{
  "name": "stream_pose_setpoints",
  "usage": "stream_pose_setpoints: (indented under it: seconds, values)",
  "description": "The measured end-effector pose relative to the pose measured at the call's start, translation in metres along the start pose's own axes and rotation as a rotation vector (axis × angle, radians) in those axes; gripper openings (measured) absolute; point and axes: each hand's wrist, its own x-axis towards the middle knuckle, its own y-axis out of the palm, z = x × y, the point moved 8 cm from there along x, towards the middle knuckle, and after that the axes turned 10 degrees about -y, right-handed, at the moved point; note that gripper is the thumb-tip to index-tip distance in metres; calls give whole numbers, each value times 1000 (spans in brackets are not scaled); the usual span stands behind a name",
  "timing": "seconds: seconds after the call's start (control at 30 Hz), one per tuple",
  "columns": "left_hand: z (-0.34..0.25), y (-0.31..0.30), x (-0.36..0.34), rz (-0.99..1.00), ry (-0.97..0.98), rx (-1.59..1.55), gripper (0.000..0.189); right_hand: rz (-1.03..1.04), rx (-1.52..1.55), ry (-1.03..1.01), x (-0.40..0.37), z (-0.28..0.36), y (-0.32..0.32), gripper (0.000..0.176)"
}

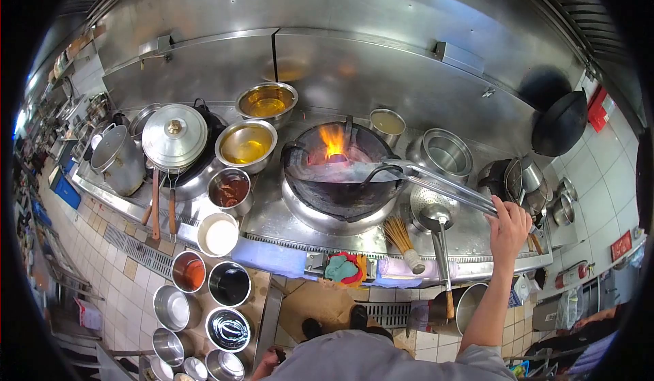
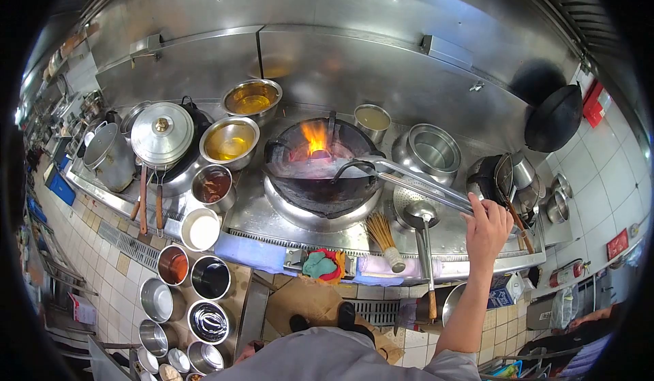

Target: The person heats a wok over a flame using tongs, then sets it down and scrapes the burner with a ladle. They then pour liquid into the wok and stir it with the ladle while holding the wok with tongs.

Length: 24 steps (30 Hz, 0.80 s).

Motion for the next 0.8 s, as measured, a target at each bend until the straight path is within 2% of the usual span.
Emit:
stream_pose_setpoints:
  seconds: [0.3,0.47,0.8]
  values:
    - [14,10,0,139,16,-176,30,19,-7,6,0,0,0,37]
    - [2,6,-23,-63,-75,-1,31,10,-24,-9,2,2,-2,36]
    - [30,4,6,-80,-97,-19,30,21,-30,-9,-5,1,-1,34]
